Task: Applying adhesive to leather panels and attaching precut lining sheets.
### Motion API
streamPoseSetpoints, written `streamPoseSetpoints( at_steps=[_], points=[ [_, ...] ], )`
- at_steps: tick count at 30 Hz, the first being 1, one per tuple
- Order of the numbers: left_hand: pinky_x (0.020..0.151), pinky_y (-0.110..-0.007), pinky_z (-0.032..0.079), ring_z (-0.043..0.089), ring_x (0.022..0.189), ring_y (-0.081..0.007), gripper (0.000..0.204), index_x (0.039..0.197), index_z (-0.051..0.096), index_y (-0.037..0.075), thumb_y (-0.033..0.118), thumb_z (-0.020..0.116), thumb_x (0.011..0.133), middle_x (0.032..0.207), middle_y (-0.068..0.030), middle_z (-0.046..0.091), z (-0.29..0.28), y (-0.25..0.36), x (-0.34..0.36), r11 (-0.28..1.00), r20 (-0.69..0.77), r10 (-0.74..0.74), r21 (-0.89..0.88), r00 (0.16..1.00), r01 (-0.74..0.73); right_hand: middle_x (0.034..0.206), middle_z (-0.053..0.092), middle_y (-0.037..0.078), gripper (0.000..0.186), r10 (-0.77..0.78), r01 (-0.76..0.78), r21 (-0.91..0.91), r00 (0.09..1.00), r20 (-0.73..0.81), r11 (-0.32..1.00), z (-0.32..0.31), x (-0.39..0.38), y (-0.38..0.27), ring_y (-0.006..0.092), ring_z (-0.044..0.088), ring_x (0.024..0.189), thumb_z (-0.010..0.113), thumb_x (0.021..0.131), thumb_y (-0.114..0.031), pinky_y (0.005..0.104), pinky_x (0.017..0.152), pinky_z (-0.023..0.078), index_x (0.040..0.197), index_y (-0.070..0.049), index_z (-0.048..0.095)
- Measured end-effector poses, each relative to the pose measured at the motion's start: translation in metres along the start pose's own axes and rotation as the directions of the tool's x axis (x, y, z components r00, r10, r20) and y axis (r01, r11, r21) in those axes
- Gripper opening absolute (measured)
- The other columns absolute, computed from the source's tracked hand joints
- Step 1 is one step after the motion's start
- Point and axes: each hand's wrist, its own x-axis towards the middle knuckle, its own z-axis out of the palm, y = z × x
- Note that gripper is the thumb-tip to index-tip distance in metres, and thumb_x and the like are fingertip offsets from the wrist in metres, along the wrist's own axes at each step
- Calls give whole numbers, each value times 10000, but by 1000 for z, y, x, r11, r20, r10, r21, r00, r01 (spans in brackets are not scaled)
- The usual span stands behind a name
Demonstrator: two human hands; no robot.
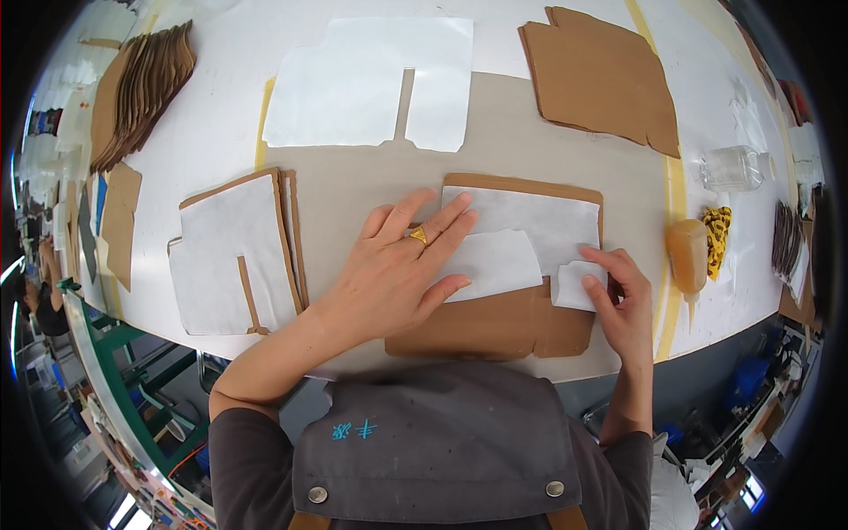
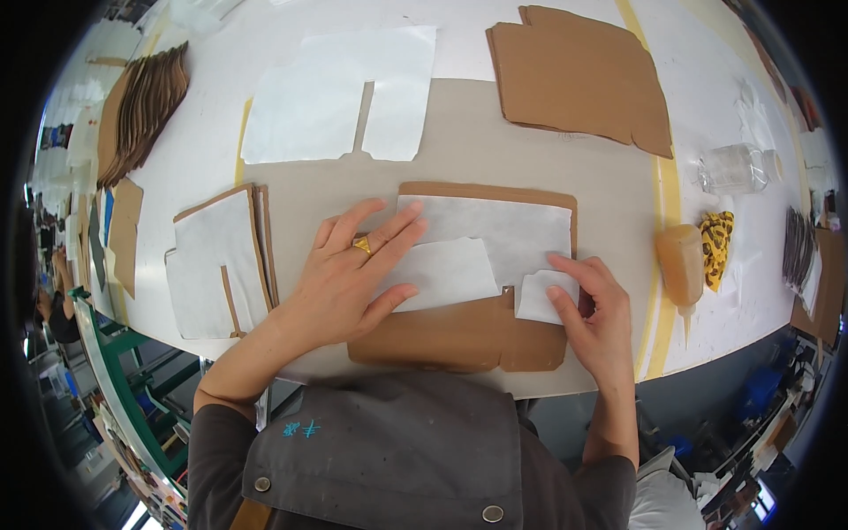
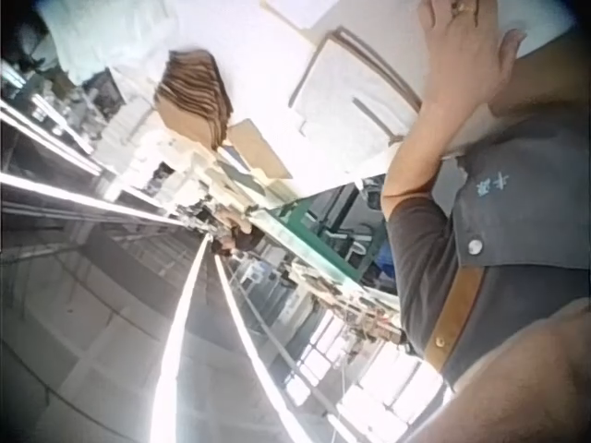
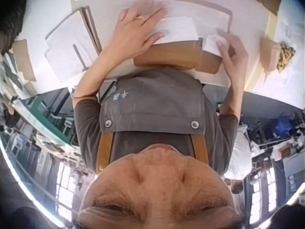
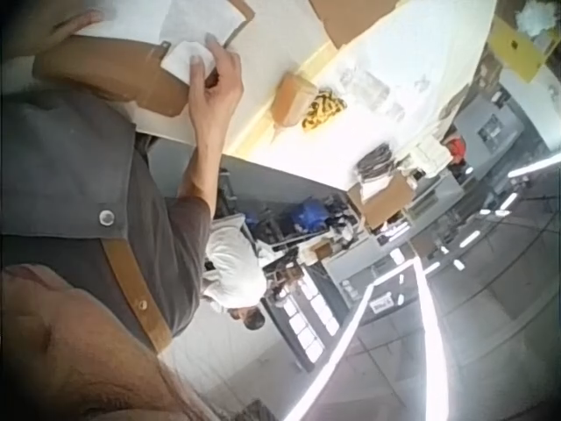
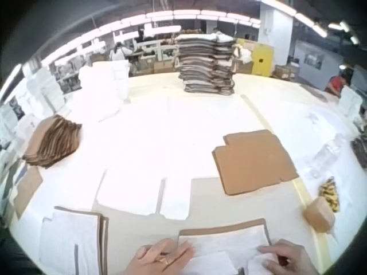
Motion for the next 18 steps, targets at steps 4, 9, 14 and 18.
streamPoseSetpoints(
  at_steps=[4,9,14,18],
  points=[
    [980,-443,332,399,1277,-336,601,1337,519,4,293,695,840,1483,-127,442,8,1,4,999,30,4,47,1000,-6,786,516,13,293,20,-20,13,1000,4,1000,0,0,2,89,385,575,690,834,-43,242,520,321,1127,-53,685],
    [987,-442,335,426,1230,-332,575,1309,531,-30,284,686,853,1392,-165,478,6,16,20,994,2,39,102,999,-39,792,531,28,282,41,-41,10,999,-14,999,-2,1,3,104,412,567,695,841,-59,252,522,351,1123,-60,687],
    [921,-419,456,494,1114,-334,432,1233,574,-57,202,641,893,1193,-150,514,25,30,66,969,18,233,-85,972,-231,779,526,44,260,31,-31,58,1000,8,998,-2,2,4,126,462,585,702,853,-89,271,542,387,1112,-61,689],
    [875,-418,473,506,1051,-314,425,1239,568,-49,194,635,898,1137,-148,507,41,36,99,947,46,303,-130,952,-295,777,536,53,251,13,-14,54,1000,8,998,-3,-1,4,154,486,587,703,851,-102,296,551,406,1099,-66,691]
  ],
)
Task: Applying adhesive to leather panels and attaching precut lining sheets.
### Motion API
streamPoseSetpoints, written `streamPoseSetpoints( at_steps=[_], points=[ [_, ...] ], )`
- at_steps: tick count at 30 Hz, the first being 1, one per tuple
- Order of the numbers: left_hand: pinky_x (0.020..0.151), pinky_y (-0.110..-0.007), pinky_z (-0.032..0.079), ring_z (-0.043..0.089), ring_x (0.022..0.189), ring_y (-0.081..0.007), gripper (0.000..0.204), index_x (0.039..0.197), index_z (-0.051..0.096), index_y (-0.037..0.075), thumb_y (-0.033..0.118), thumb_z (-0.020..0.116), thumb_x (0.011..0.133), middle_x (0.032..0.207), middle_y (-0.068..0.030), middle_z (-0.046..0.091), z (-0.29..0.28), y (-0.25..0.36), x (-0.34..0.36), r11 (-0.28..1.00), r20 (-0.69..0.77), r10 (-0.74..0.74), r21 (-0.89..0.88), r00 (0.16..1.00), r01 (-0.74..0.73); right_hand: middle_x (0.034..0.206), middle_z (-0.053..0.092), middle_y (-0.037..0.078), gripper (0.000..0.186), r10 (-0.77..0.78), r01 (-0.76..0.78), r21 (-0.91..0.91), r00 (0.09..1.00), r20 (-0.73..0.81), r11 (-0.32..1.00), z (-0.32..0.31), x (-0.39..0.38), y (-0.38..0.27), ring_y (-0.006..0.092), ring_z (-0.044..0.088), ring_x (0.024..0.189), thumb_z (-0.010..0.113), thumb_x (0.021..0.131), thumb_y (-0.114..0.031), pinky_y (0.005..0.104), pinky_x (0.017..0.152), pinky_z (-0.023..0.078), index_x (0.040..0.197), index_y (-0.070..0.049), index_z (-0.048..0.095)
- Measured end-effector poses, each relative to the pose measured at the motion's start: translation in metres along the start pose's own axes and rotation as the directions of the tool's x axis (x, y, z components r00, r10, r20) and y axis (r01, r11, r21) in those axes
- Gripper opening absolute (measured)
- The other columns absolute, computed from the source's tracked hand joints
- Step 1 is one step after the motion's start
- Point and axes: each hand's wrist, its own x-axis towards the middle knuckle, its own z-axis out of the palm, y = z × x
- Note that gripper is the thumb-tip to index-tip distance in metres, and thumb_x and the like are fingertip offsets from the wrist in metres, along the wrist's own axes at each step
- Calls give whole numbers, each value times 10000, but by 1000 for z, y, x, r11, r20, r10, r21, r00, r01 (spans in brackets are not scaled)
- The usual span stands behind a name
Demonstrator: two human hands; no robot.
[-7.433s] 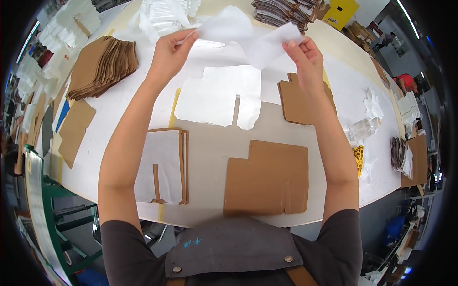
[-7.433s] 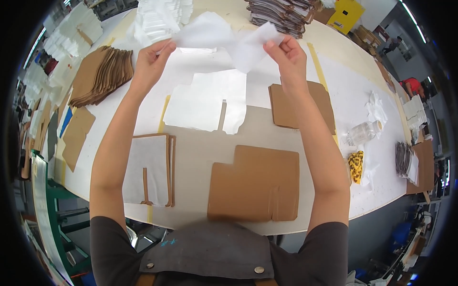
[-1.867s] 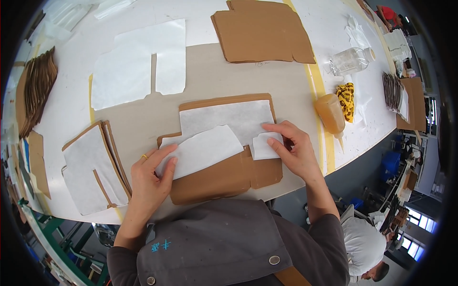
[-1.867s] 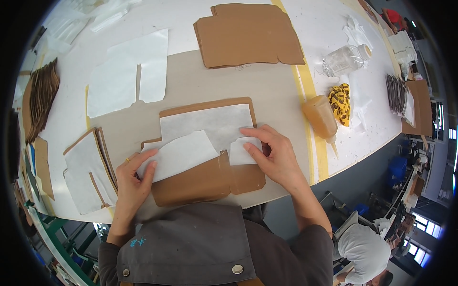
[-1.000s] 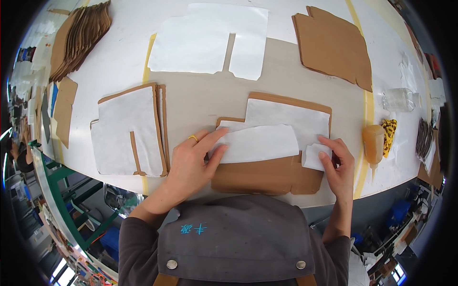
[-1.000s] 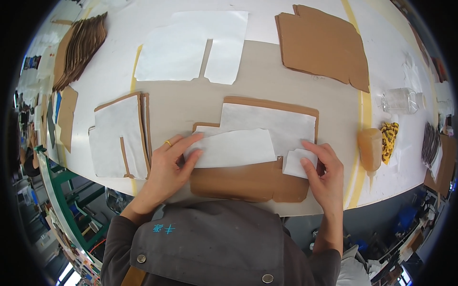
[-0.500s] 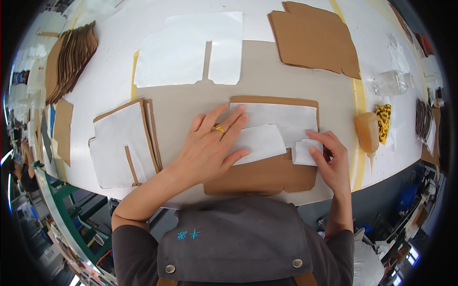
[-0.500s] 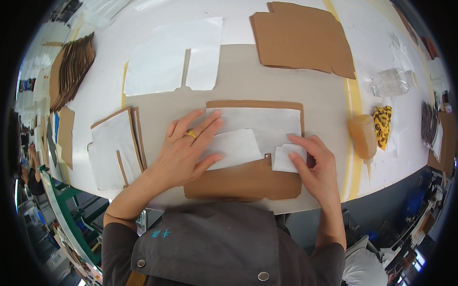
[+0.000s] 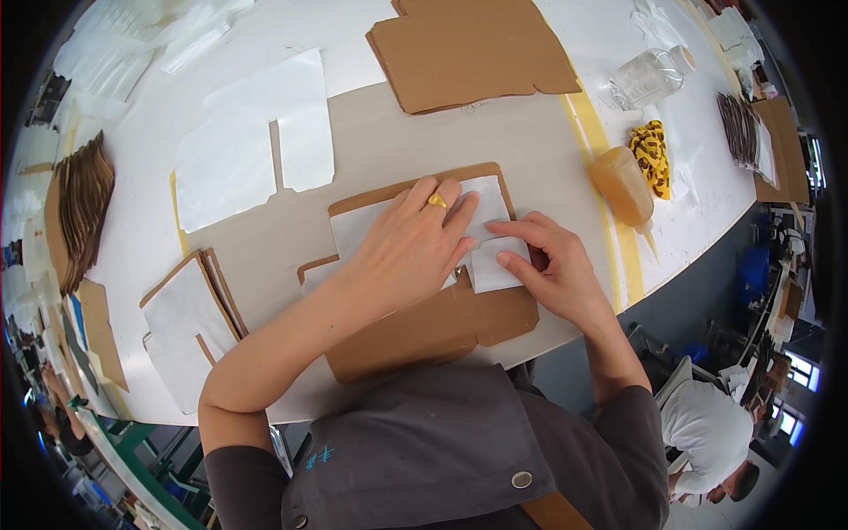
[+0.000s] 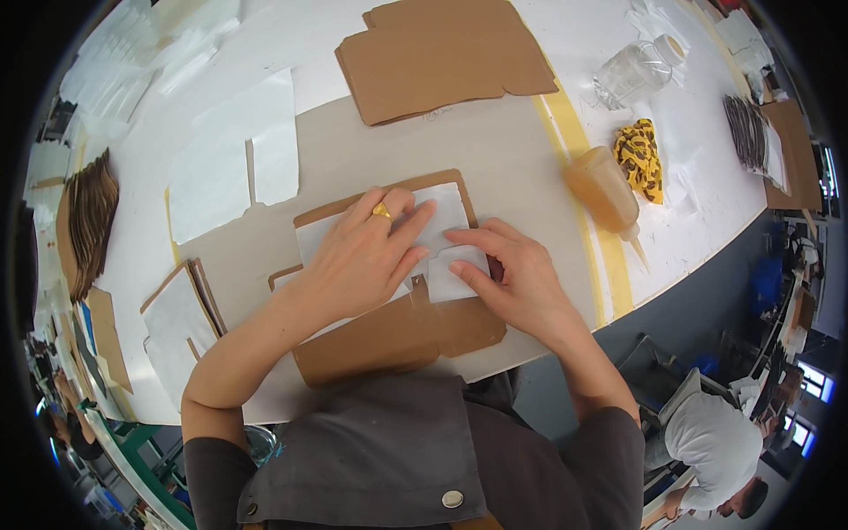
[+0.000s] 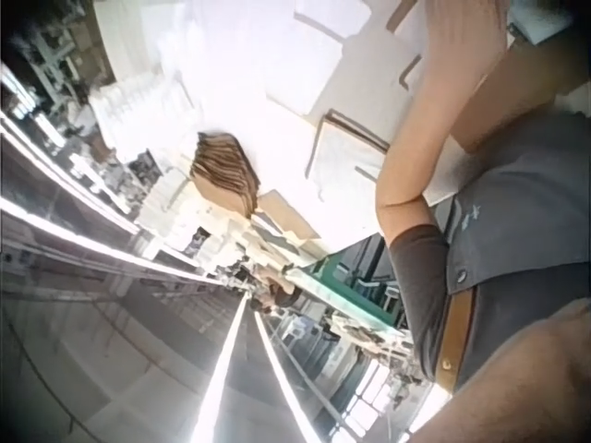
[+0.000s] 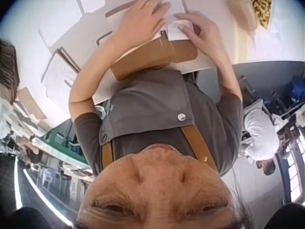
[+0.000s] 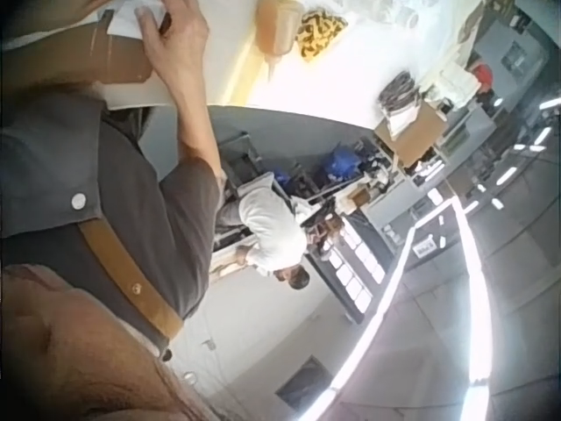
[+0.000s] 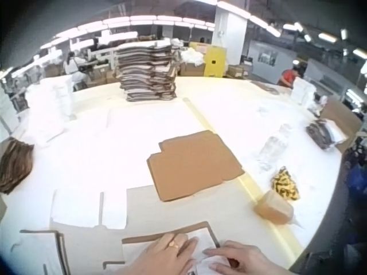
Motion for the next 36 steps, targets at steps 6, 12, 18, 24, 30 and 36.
streamPoseSetpoints(
  at_steps=[6,12,18,24,30,36],
  points=[
    [793,-389,495,502,930,-280,439,1283,557,-6,137,645,878,1009,-130,476,14,-5,18,999,-50,26,27,998,-25,761,542,68,228,4,-4,-21,1000,0,1000,-3,-1,0,182,502,585,689,850,-90,312,558,417,1076,-65,692],
    [776,-376,503,504,922,-276,431,1277,568,10,119,649,867,999,-125,474,14,-4,19,998,-70,29,57,997,-25,742,546,82,215,1,-1,-20,1000,-3,1000,-1,-3,5,194,518,583,677,854,-78,318,561,422,1068,-62,691],
    [726,-380,519,520,908,-273,401,1248,602,53,99,655,854,989,-117,475,17,-6,20,999,-44,-28,33,999,29,794,578,74,137,59,-59,-6,998,-8,998,0,-6,4,195,560,667,688,834,-54,311,621,453,970,-48,680],
    [707,-384,536,537,950,-268,413,1241,622,112,125,695,835,1012,-108,479,12,-6,22,998,-60,-41,45,997,44,1076,693,96,158,-288,299,124,952,-98,946,-7,-26,12,293,603,1111,678,756,14,388,983,441,873,-85,638],
    [748,-386,532,537,962,-270,433,1248,621,117,184,718,832,1024,-99,483,13,-7,21,997,-26,-71,35,997,71,1130,717,35,208,-445,452,-82,891,93,888,-7,-56,25,235,655,1131,638,743,35,441,1059,413,869,-126,600],
    [783,-393,517,533,958,-275,455,1260,614,118,260,722,841,1013,-100,497,16,-9,19,998,-43,-29,51,999,31,1143,709,22,121,-524,550,-338,834,173,764,1,-65,32,193,638,1152,690,790,-58,394,1044,450,861,-116,612]
  ],
)
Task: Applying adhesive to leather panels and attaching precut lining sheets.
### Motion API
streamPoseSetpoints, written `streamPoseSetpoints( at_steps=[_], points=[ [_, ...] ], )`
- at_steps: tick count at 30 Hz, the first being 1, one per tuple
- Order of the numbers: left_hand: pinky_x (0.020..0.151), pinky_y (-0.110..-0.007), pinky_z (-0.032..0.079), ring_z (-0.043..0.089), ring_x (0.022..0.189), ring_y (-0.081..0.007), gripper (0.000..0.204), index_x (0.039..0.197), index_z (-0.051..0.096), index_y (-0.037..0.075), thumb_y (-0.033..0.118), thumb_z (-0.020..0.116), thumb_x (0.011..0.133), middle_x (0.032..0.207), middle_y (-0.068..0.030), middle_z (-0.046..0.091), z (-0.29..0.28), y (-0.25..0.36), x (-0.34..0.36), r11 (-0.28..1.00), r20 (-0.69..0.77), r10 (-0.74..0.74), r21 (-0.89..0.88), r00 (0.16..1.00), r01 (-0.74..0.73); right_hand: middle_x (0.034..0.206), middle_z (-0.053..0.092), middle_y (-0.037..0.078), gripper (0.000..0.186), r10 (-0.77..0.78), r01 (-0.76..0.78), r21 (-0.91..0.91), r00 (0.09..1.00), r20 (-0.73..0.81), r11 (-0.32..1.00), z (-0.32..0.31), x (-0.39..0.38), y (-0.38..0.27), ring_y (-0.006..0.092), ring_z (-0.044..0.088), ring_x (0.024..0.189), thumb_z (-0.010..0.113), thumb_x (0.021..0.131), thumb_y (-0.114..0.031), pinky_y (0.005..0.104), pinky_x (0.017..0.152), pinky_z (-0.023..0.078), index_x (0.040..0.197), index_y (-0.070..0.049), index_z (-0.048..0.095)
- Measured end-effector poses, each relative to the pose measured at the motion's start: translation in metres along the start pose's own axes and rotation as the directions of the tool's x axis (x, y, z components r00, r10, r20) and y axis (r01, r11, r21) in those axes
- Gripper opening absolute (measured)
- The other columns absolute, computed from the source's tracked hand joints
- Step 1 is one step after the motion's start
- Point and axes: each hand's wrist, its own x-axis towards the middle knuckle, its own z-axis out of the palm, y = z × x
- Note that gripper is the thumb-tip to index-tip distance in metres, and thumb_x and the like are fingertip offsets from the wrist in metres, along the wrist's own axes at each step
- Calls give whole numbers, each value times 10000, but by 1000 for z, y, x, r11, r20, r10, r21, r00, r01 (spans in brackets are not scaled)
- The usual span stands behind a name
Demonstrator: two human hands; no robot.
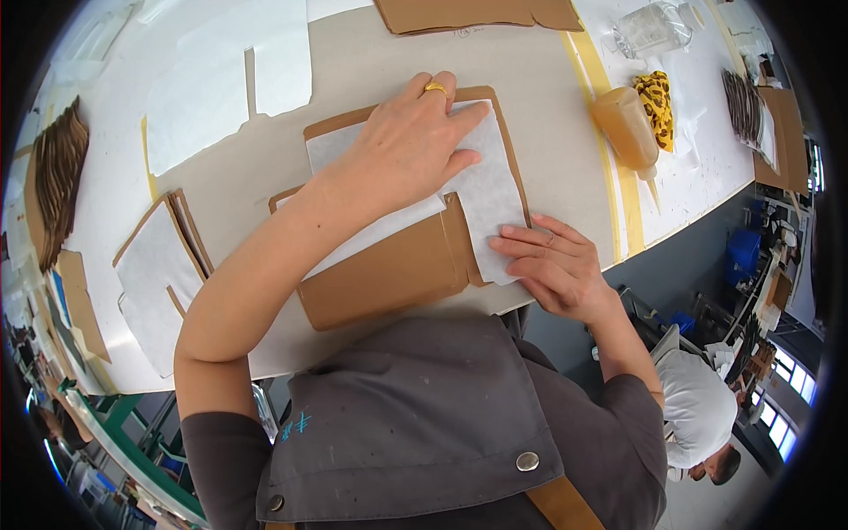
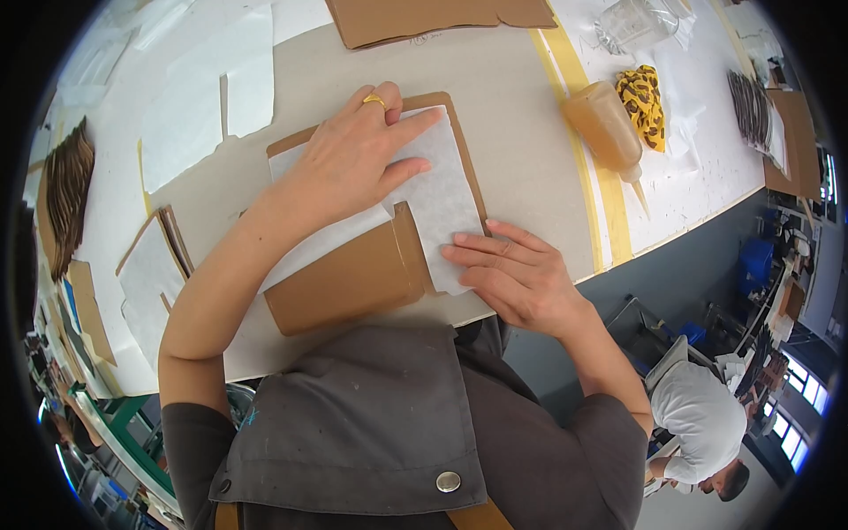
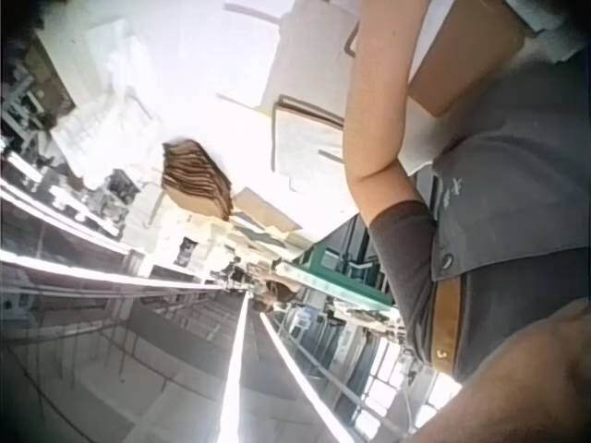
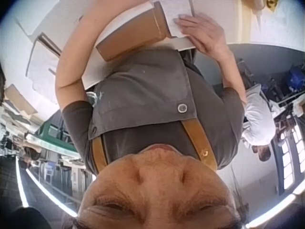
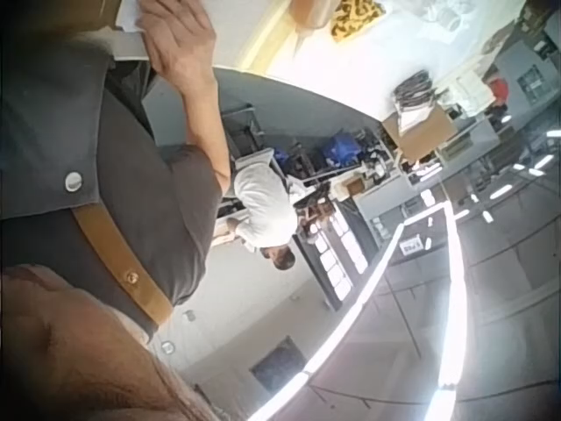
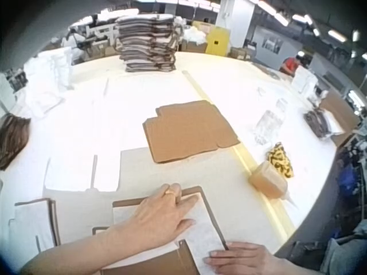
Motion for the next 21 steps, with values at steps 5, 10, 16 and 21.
streamPoseSetpoints(
  at_steps=[5,10,16,21],
  points=[
    [775,-392,511,529,956,-275,465,1264,611,120,292,718,845,1010,-103,502,3,0,0,1000,-10,1,20,1000,-1,1147,706,22,78,-28,29,-61,1000,13,998,2,0,0,179,636,1151,696,804,-84,378,1034,462,833,-110,628],
    [768,-387,512,529,956,-270,468,1271,612,124,299,713,849,1012,-101,504,3,0,2,999,-20,7,33,1000,-6,1134,711,27,57,-30,29,-60,1000,-3,998,3,-2,-1,177,645,1135,696,810,-85,367,1011,480,836,-106,649],
    [734,-384,514,533,945,-251,462,1282,612,141,310,700,861,1011,-80,504,1,1,3,998,2,4,60,1000,-4,1109,720,38,45,-1,0,-32,999,-34,999,8,-8,-2,184,655,1121,699,806,-88,343,980,501,846,-90,679],
    [703,-391,514,532,929,-240,454,1279,616,153,310,700,862,1004,-69,500,-2,0,3,999,13,-1,50,1000,0,1116,719,35,46,8,-7,7,997,-74,1000,12,-11,-3,183,651,1129,700,805,-93,344,983,501,852,-92,700]
  ],
)
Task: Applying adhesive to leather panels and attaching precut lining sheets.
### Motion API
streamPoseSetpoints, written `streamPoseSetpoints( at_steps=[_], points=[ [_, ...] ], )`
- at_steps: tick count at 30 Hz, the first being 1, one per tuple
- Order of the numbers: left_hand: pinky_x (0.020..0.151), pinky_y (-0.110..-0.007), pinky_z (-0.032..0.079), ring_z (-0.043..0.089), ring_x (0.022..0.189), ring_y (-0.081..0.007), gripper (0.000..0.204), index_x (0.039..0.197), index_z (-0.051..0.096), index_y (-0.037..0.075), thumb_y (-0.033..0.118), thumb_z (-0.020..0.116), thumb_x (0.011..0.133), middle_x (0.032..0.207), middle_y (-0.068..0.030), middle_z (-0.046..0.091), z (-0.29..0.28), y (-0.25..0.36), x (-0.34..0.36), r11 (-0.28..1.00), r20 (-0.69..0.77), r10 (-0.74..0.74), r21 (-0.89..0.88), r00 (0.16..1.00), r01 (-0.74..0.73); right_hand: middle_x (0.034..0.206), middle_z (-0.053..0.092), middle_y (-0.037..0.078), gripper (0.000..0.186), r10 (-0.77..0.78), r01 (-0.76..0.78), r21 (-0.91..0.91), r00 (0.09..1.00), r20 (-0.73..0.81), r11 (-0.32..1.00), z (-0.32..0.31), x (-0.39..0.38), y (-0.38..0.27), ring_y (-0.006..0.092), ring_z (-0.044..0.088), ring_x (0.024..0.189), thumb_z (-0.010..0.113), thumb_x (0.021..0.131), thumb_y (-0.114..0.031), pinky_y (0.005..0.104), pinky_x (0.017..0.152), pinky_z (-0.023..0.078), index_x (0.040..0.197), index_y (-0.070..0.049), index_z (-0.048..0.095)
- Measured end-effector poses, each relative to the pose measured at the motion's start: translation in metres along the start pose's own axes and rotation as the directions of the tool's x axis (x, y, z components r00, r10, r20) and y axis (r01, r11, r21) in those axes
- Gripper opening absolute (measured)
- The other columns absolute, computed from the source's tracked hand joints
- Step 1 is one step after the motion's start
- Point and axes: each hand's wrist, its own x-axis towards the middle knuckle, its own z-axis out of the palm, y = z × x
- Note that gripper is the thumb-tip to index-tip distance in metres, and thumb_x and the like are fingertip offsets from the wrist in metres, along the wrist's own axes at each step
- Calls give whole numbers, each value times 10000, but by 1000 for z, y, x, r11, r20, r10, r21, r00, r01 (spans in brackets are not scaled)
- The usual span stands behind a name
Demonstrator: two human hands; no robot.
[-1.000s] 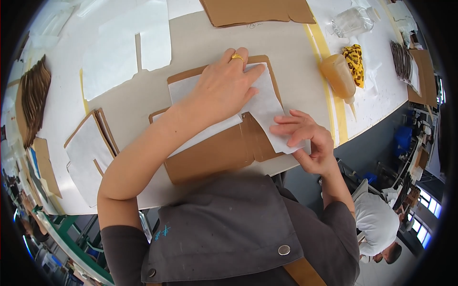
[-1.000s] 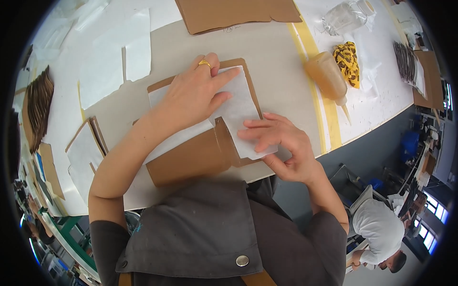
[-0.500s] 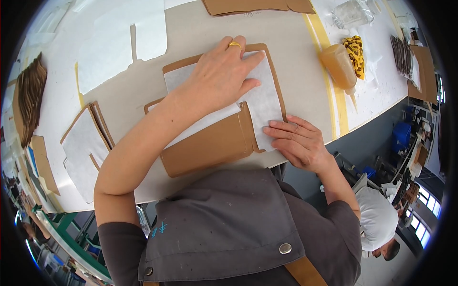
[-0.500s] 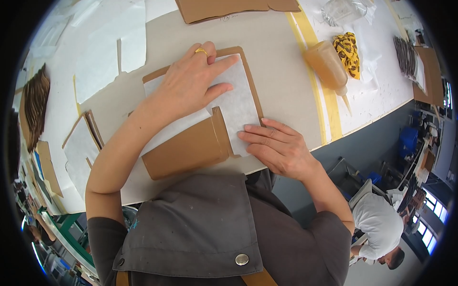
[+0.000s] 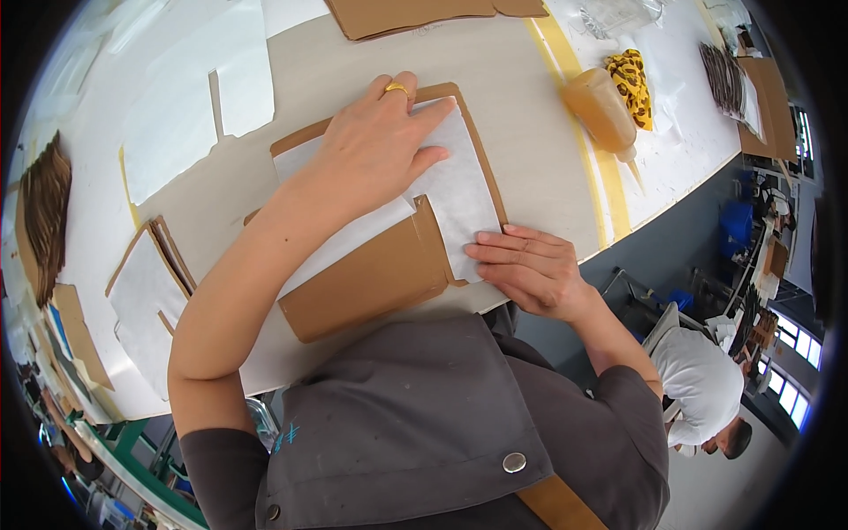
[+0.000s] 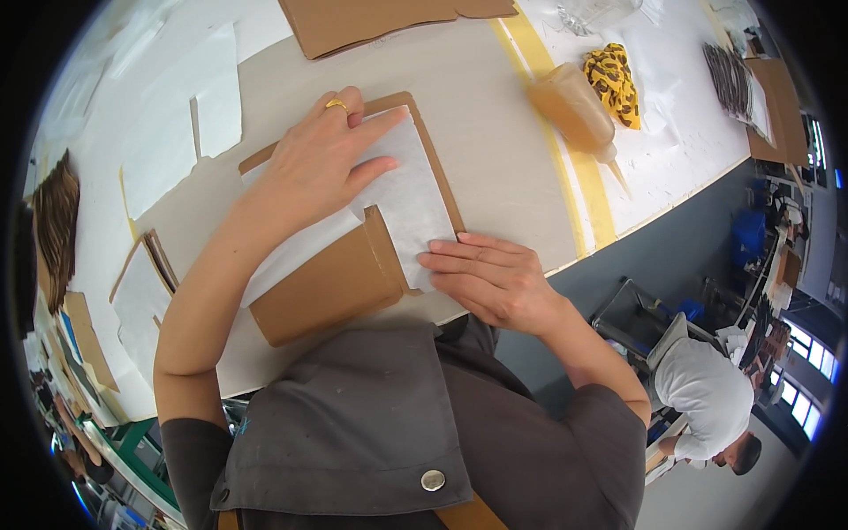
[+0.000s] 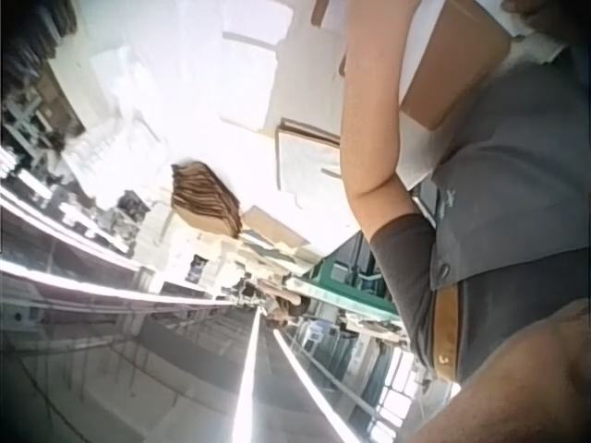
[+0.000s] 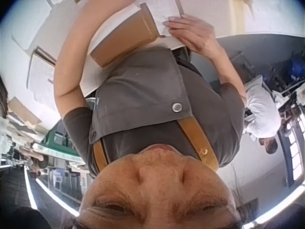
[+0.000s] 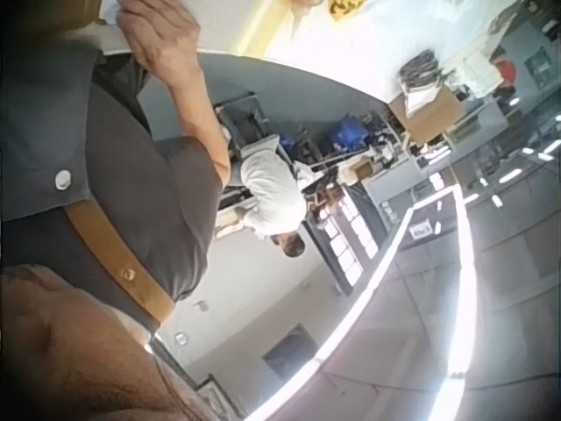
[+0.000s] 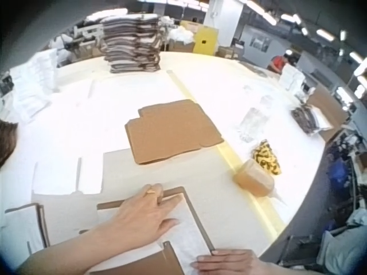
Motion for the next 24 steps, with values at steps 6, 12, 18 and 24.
streamPoseSetpoints(
  at_steps=[6,12,18,24],
  points=[
    [735,-387,507,529,922,-243,460,1292,611,147,290,700,864,989,-74,500,-1,-2,1,999,-9,27,20,1000,-27,1075,727,28,67,2,-2,-24,1000,11,1000,0,-3,1,178,661,1105,725,787,-123,342,982,498,846,-100,702],
    [766,-389,505,535,934,-258,449,1314,599,147,252,677,884,993,-89,505,-2,0,1,1000,22,15,15,1000,-16,1044,715,19,279,-29,30,37,999,-22,999,-15,19,9,202,658,1097,731,799,-310,384,988,488,972,-93,711],
    [787,-383,509,550,951,-275,435,1316,596,151,65,589,890,1027,-112,525,1,-3,2,999,63,-7,38,998,5,1583,293,47,847,74,27,-262,927,369,965,-9,60,25,200,249,1467,504,859,-604,493,1188,145,1514,-101,311],
    [786,-384,505,554,946,-283,447,1336,565,113,47,565,893,1032,-132,536,-5,-2,-1,999,61,-6,50,998,3,1580,303,42,830,-53,139,-128,852,521,982,-26,21,16,192,272,1461,491,870,-625,491,1189,145,1490,-87,364]
  ],
)
